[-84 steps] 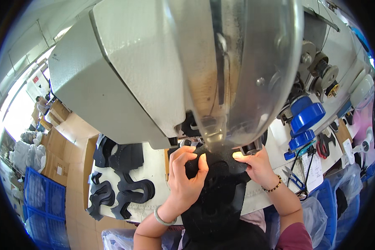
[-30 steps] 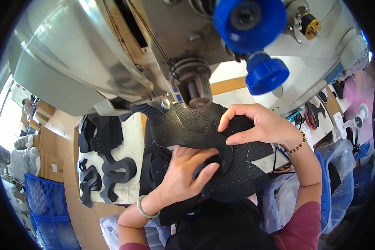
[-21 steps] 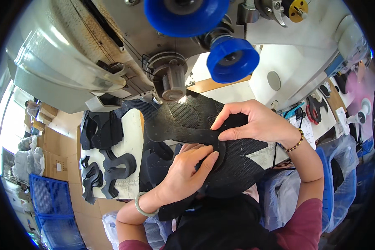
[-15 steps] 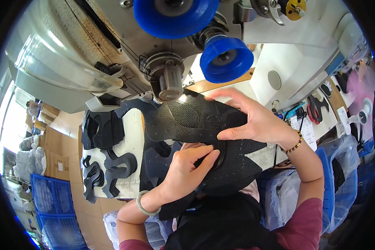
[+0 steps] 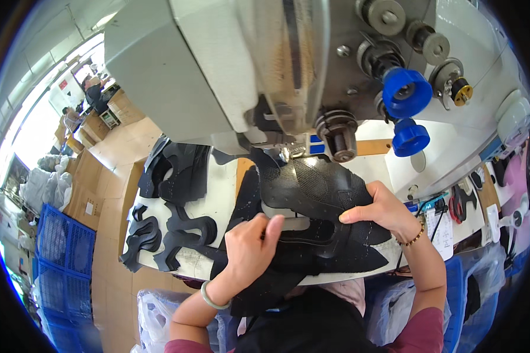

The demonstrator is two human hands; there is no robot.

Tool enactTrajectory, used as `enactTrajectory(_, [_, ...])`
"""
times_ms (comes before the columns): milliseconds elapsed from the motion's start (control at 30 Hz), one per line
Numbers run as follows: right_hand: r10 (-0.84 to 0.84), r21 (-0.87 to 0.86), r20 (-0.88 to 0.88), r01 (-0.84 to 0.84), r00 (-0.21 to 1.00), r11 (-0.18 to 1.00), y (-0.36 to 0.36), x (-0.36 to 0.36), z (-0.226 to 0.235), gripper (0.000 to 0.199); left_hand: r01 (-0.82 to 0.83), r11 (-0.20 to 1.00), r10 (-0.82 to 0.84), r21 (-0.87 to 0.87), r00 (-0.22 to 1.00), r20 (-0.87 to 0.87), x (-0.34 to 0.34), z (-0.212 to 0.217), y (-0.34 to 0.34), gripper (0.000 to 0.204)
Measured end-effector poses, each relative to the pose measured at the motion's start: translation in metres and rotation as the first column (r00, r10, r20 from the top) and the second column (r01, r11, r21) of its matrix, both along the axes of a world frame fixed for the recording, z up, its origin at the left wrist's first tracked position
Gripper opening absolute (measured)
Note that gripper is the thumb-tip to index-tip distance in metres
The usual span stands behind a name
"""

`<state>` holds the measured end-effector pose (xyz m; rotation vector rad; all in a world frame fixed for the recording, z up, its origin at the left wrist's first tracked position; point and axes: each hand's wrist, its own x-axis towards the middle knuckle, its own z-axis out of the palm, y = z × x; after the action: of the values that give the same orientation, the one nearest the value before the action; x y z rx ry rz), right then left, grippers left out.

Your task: The person aligns and stitches black shoe upper components together using a sewing machine.

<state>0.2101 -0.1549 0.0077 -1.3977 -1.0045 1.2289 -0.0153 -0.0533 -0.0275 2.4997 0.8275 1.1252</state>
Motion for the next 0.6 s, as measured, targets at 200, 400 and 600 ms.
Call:
enactTrajectory(200, [-0.013, -0.033, -0.062, 0.011, 0.998, 0.999, -0.001, -0.004, 0.004, 0.025, 0.027, 0.922, 0.083, -0.385, 0.96, 0.266, 0.006, 0.011, 0.008, 0.03])
enactTrajectory(400, [0.025, 0.0, -0.051, -0.025, 0.998, 1.0, -0.005, -0.004, 0.002, 0.03, 0.155, 0.859, 0.007, -0.487, 0.949, 0.315, 0.002, 0.012, 0.019, 0.024])
enactTrajectory(600, [-0.006, 0.05, -0.114, 0.012, 0.993, 0.999, -0.002, -0.006, 0.006, 0.034, 0.171, 0.856, -0.011, -0.488, 0.949, 0.314, 0.004, 0.016, 0.022, 0.025])
